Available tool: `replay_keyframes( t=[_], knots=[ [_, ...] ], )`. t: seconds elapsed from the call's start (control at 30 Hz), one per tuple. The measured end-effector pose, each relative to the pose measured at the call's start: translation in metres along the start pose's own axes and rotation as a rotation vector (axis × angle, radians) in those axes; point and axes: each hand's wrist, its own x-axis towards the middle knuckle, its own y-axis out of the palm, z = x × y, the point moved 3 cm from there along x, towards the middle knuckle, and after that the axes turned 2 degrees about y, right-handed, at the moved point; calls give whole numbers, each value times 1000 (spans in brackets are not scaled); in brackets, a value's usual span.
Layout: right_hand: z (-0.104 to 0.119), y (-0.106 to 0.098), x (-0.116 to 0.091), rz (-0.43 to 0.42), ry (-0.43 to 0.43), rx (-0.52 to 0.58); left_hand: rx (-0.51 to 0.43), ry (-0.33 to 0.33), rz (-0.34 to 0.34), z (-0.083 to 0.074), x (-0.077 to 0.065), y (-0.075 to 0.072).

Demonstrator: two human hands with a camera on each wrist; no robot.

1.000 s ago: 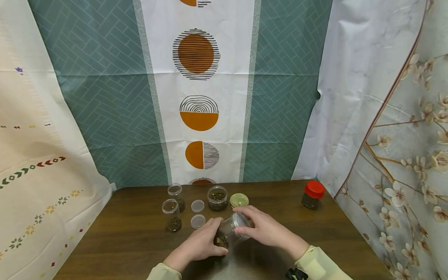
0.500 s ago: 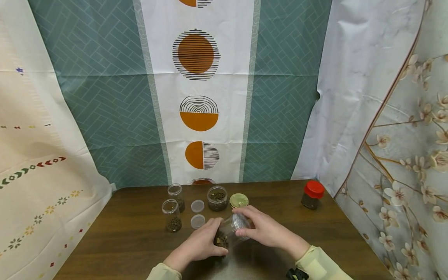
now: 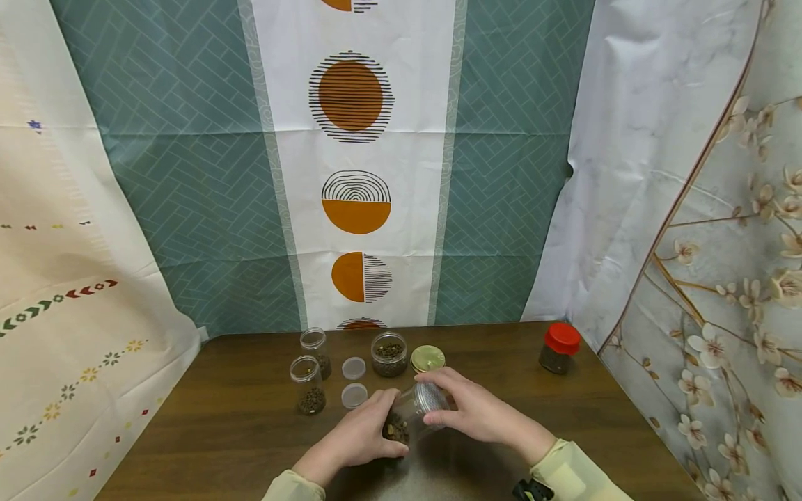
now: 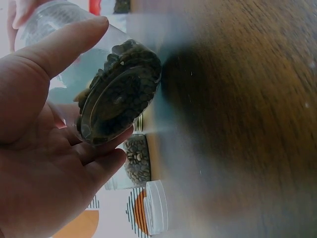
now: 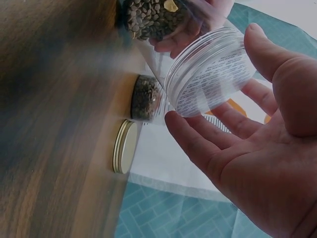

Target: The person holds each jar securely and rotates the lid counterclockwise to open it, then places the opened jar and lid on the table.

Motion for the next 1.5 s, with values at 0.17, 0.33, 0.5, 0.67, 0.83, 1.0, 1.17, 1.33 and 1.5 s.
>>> replay_keyframes(
  t=[0.17,0.33,0.5,0.67,0.83,1.0,1.17,1.33,1.5],
  knots=[
    [-3,1,0,12,13,11,-1,0,-1,0,0,0],
    [-5,2,0,20,27,23,-8,-4,1,0,0,0],
    [-4,2,-1,20,21,34,-14,-5,1,0,0,1],
    [-3,1,-1,19,16,27,-5,4,-9,-1,-1,0],
    [-2,1,-2,22,6,26,2,8,-15,-2,-1,-1],
    [-2,1,-2,27,4,34,6,10,-13,-2,-1,-1],
    [-3,1,-2,40,0,47,1,13,-15,-1,-1,-1],
    [-3,0,-3,53,7,63,-2,11,-14,0,0,0],
    [-4,1,-3,61,10,71,1,11,-15,0,0,1]
  ],
)
